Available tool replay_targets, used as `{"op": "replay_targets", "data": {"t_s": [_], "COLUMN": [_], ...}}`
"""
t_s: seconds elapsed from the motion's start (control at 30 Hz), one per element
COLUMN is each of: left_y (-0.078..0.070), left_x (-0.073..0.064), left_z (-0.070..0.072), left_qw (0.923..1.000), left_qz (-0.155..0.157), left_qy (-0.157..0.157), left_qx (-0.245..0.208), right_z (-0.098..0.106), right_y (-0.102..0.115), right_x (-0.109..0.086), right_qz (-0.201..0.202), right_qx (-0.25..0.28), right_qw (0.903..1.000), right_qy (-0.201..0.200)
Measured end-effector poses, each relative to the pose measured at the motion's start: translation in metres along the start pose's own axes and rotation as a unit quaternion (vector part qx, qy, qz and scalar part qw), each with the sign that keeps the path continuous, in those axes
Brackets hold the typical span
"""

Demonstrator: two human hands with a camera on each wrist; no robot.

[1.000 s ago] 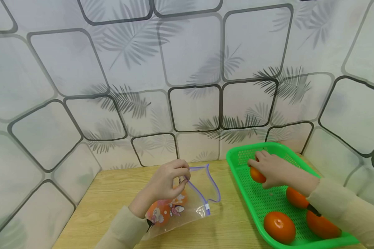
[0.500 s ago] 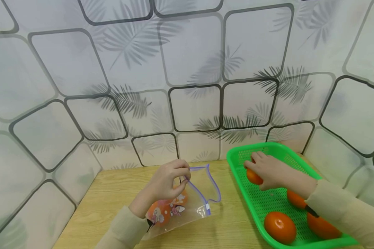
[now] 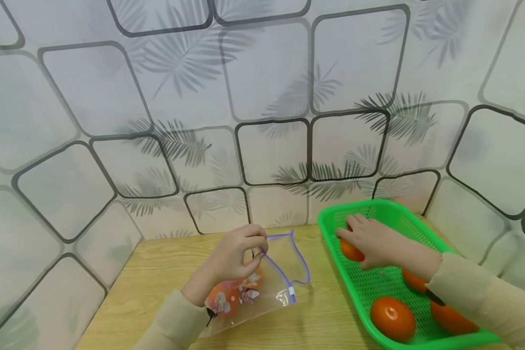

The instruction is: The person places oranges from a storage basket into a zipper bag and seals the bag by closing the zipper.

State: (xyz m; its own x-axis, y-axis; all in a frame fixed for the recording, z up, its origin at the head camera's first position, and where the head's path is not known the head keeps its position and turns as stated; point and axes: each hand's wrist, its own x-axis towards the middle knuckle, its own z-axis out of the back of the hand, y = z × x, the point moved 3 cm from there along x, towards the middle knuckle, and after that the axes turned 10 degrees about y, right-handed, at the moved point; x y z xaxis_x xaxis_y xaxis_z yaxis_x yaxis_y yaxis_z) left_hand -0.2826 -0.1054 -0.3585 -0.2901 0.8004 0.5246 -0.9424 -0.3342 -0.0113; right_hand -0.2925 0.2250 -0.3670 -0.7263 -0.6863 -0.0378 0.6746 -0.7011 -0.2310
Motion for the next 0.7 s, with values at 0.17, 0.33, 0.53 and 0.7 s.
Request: {"op": "replay_targets", "data": {"t_s": [0.17,0.33,0.53,0.7], "left_y": [0.001,0.000,-0.001,-0.001], "left_x": [0.000,-0.001,-0.001,-0.001], "left_z": [-0.001,-0.001,0.000,0.000], "left_qw": [1.0000,0.9999,0.9996,0.9997], "left_qz": [0.000,0.007,0.022,0.022], "left_qy": [0.002,0.005,0.014,0.011], "left_qx": [-0.001,-0.005,-0.011,-0.008], "right_z": [0.004,0.007,0.008,0.010], "right_y": [0.006,0.012,0.016,0.019], "right_x": [0.001,0.003,0.004,0.005], "right_qz": [0.011,0.013,0.016,0.020], "right_qx": [-0.010,-0.012,-0.018,-0.021], "right_qw": [0.9999,0.9998,0.9994,0.9990], "right_qy": [-0.008,-0.009,-0.023,-0.033]}}
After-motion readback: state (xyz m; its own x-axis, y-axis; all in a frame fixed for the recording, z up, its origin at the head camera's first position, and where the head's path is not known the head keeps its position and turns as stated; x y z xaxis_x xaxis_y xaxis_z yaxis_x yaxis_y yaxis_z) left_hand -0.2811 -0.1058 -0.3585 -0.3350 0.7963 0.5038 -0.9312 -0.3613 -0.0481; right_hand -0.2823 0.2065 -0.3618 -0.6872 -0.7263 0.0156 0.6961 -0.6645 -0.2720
